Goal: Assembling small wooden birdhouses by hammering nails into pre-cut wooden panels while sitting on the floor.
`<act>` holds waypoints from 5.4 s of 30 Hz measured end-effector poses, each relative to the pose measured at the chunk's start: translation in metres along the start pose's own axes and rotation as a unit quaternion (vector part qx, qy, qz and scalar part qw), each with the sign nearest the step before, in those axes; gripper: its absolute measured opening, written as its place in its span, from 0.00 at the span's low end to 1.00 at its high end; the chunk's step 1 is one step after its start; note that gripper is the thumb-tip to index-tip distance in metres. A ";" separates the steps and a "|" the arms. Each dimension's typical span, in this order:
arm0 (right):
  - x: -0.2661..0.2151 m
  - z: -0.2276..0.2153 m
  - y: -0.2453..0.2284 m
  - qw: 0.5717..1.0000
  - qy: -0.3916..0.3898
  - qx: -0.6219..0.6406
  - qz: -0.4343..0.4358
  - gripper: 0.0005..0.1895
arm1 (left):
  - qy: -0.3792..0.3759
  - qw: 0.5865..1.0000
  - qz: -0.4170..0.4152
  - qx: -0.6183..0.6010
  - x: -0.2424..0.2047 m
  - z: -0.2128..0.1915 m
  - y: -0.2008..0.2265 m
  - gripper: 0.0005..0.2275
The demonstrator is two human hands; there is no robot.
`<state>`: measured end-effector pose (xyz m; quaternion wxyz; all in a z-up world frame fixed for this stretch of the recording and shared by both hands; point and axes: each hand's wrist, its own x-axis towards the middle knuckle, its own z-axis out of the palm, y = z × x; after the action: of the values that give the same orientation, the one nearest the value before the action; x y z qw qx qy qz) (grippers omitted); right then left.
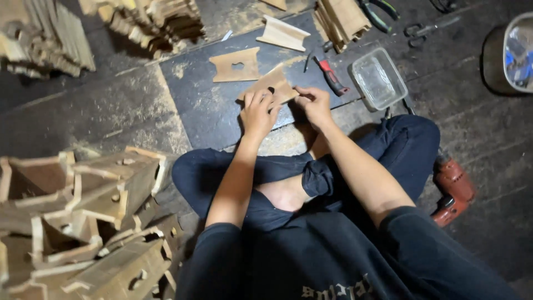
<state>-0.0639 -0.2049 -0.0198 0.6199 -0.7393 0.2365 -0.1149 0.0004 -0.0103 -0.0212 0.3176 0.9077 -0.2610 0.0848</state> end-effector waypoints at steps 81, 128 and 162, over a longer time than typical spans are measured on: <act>0.019 -0.023 -0.070 0.973 -0.175 -0.042 -0.144 0.07 | 0.076 0.997 0.017 0.027 -0.004 0.007 0.002 0.12; 0.012 0.002 -0.107 0.715 -0.200 -0.474 -0.474 0.10 | -0.091 0.994 -0.056 -0.010 0.000 0.030 -0.001 0.06; 0.044 -0.047 -0.024 0.904 -0.231 -0.211 -0.290 0.15 | 0.050 0.999 0.016 0.015 -0.003 -0.010 0.016 0.16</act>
<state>-0.0429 -0.2645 0.0077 0.4255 -0.8948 -0.1197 -0.0631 -0.0103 -0.0133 -0.0057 0.3153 0.9025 -0.2584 0.1391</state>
